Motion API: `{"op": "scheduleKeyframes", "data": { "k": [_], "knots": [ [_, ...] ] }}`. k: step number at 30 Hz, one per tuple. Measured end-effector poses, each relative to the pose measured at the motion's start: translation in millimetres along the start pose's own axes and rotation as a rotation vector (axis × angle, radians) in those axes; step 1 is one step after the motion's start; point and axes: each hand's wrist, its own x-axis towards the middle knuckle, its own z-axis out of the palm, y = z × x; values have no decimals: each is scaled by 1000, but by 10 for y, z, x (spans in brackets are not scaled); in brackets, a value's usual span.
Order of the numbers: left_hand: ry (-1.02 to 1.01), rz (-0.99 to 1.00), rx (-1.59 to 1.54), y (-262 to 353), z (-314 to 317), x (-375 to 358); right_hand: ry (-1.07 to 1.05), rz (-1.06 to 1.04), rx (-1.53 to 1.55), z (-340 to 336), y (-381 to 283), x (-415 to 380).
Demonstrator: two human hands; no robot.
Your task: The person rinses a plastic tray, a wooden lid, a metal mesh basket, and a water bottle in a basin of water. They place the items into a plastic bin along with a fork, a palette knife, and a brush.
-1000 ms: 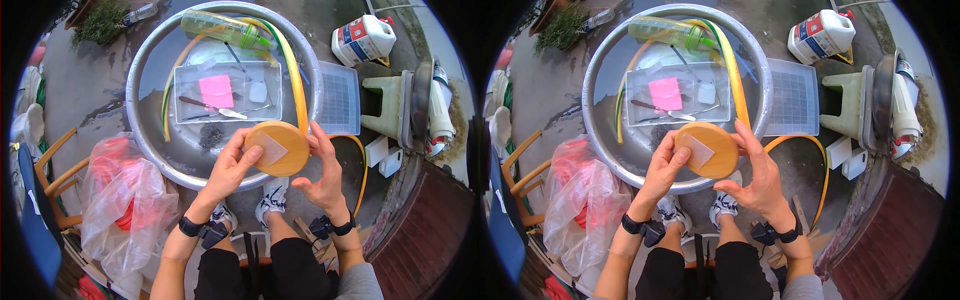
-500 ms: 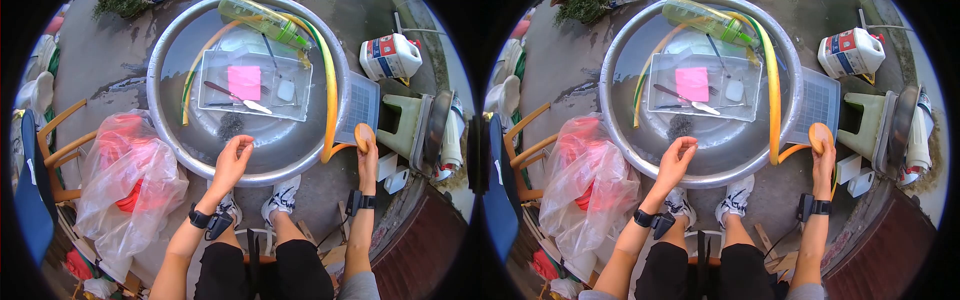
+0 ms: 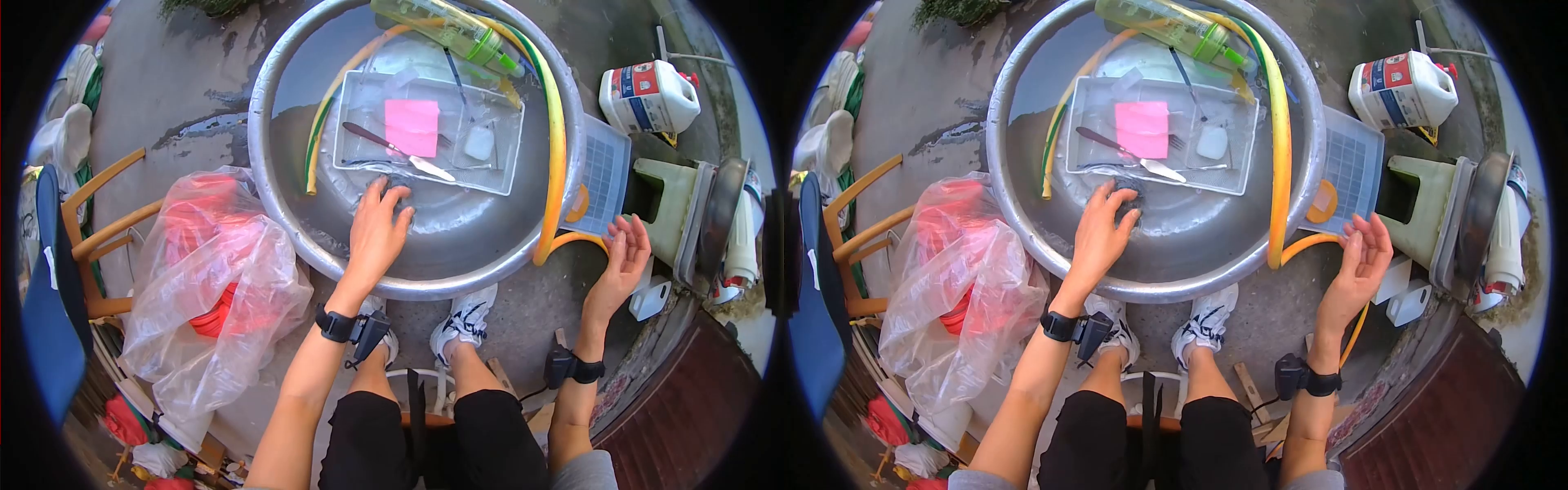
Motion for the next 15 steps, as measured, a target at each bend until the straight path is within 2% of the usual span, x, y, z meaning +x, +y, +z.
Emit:
{"op": "scheduleKeyframes", "data": {
  "k": [2,4,7,8,10,14,15],
  "knots": [
    [18,34,-30,66,-50,84,-205,-62,76,242,-335,-205],
    [-5,20,-42,96,-85,182,-524,33,158,545,-500,-348],
    [-50,83,129,105,-119,250,-895,-5,-44,942,-379,-326],
    [-50,83,128,104,-113,275,-895,-5,-45,1036,-290,-310],
    [-226,12,171,83,-78,330,-908,-151,-303,1205,-63,-296],
    [-312,2,232,-16,31,402,-967,-135,-464,1348,292,-214],
    [-357,9,273,-17,29,429,-1032,-125,-634,1357,317,-199]
  ]
}}
